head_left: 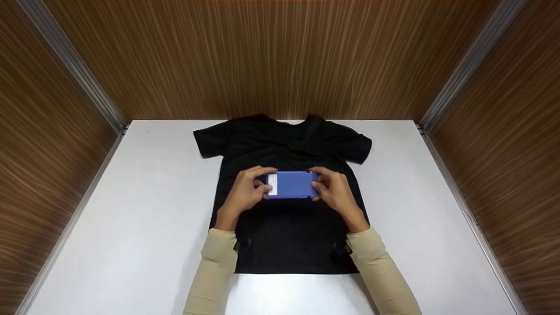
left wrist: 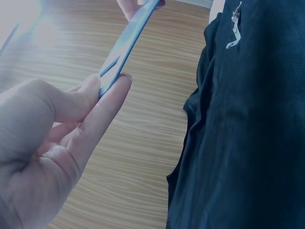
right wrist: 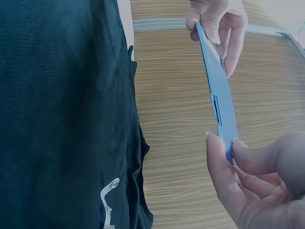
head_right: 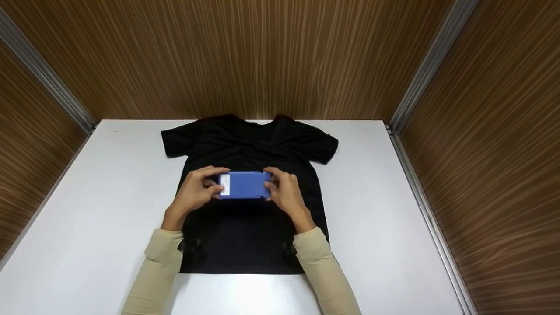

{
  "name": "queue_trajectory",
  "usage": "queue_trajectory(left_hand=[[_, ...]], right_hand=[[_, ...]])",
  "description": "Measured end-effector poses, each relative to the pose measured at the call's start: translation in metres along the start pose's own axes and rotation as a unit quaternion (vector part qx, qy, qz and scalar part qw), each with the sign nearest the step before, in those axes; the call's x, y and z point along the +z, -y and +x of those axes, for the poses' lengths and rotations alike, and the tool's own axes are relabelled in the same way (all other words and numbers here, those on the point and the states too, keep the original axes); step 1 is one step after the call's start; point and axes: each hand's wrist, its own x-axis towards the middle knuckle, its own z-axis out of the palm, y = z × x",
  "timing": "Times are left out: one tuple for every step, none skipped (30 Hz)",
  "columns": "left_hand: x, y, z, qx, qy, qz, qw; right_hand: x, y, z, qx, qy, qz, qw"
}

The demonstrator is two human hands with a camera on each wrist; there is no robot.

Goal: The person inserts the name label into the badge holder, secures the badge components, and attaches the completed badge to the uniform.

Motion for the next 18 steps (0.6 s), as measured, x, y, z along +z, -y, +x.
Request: queue_trajectory(left_hand=[[0.0005,-0.0001,0.0002,0.001,0.000,0.000,1.0000],[0.0009,-0.0001,0.0002,0.001,-0.001,0.000,1.0000],[0.0012,-0.0003,0.0003,0.000,-0.001,0.002,1.0000],[0.0013,-0.0006,0.0003,-0.001,0.000,0.004,1.0000],[0.0014,-0.0010,0.0003,-0.002,0.000,0.006,1.0000],[0.0015,-0.0016,0.0003,-0.003,0.000,0.008,1.0000],[0.0015,-0.0022,0.0002,-0.004,0.001,0.009,0.9999],[0.0016,-0.0027,0.0002,-0.004,0.001,0.010,0.9999],[0.0016,-0.0031,0.0002,-0.005,0.001,0.011,0.9999],[0.0017,-0.0035,0.0002,-0.005,0.002,0.010,0.9999],[0.0017,-0.0036,0.0002,-0.004,0.001,0.009,1.0000],[0.0017,-0.0036,0.0003,-0.004,0.001,0.008,1.0000],[0.0017,-0.0034,0.0002,-0.003,0.002,0.007,1.0000],[0.0017,-0.0031,0.0002,-0.002,0.002,0.006,1.0000],[0.0017,-0.0027,0.0003,-0.002,0.003,0.007,1.0000],[0.0017,-0.0026,0.0002,-0.001,0.003,0.006,1.0000],[0.0016,-0.0027,0.0000,0.000,0.004,0.008,1.0000],[0.0017,-0.0029,-0.0001,0.000,0.004,0.010,0.9999]], right_hand=[[0.0003,0.0003,-0.0002,0.001,0.000,0.002,1.0000],[0.0006,0.0005,-0.0004,0.002,0.001,0.003,1.0000],[0.0008,0.0003,-0.0006,0.004,0.002,0.001,1.0000],[0.0011,0.0006,-0.0007,0.003,0.004,-0.002,1.0000],[0.0012,0.0000,-0.0006,0.003,0.006,-0.004,1.0000],[0.0010,0.0001,-0.0006,0.002,0.008,-0.007,0.9999],[0.0009,0.0001,-0.0006,-0.001,0.010,-0.006,0.9999],[0.0010,-0.0002,-0.0006,-0.003,0.011,-0.007,0.9999],[0.0010,-0.0002,-0.0006,-0.005,0.012,-0.008,0.9999],[0.0010,0.0001,-0.0006,-0.007,0.013,-0.008,0.9999],[0.0008,0.0001,-0.0006,-0.007,0.014,-0.008,0.9999],[0.0007,0.0008,-0.0007,-0.007,0.014,-0.008,0.9998],[0.0008,0.0009,-0.0006,-0.008,0.014,-0.008,0.9998],[0.0008,0.0013,-0.0007,-0.007,0.014,-0.011,0.9998],[0.0006,0.0016,-0.0007,-0.007,0.015,-0.013,0.9998],[0.0006,0.0017,-0.0007,-0.008,0.015,-0.013,0.9998],[0.0006,0.0017,-0.0008,-0.009,0.016,-0.014,0.9997],[0.0006,0.0017,-0.0009,-0.010,0.016,-0.014,0.9997]])
